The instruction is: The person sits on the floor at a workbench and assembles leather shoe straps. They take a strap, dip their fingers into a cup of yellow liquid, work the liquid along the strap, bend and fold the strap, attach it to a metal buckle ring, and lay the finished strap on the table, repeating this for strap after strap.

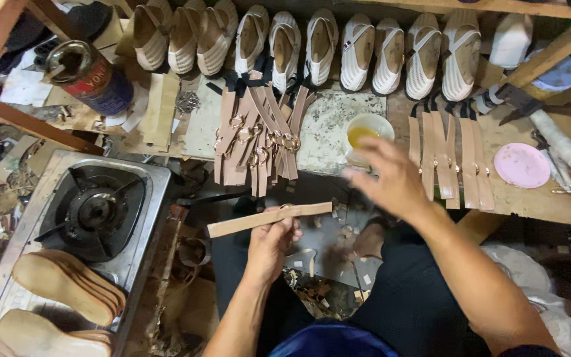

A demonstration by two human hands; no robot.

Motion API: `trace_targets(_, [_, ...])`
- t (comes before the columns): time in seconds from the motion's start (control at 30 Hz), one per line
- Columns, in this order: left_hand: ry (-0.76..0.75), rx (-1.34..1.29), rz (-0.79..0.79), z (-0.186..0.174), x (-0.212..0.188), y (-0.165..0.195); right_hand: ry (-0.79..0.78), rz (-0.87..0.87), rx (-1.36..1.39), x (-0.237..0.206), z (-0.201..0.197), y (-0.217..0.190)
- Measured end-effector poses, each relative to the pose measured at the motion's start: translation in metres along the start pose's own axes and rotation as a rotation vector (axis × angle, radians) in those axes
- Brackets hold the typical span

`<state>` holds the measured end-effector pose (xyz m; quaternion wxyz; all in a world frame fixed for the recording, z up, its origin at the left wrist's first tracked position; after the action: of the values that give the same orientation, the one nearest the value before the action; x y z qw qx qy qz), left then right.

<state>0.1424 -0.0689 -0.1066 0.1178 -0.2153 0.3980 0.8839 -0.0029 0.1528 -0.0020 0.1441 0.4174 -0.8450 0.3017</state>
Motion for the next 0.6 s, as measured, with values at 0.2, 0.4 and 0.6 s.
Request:
trace_targets(0.2, [0.026, 0.118, 0.037, -0.005, -0.013, -0.002, -0.310, 0.152, -0.264, 0.025, 0.013, 0.041])
trace_targets(0.4, [-0.002, -0.044, 0.048, -0.001, -0.009, 0.002, -0.240, 0.161, -0.244, 0.016, 0.007, 0.051])
trace_targets(0.6, [-0.057, -0.103, -0.030, 0.015, -0.009, -0.004, -0.447, 0.221, -0.200, 0.013, 0.019, 0.065])
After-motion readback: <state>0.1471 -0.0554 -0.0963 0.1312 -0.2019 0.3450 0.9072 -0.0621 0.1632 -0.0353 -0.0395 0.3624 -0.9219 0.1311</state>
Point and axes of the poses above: each hand's wrist, its own x-axis towards the middle knuckle, its own z-axis out of the palm, y = z × x, the point moved 4 cm from there along x, towards the middle knuckle, and after that the axes turned 13 degrees about -z, right-handed, at the moved point
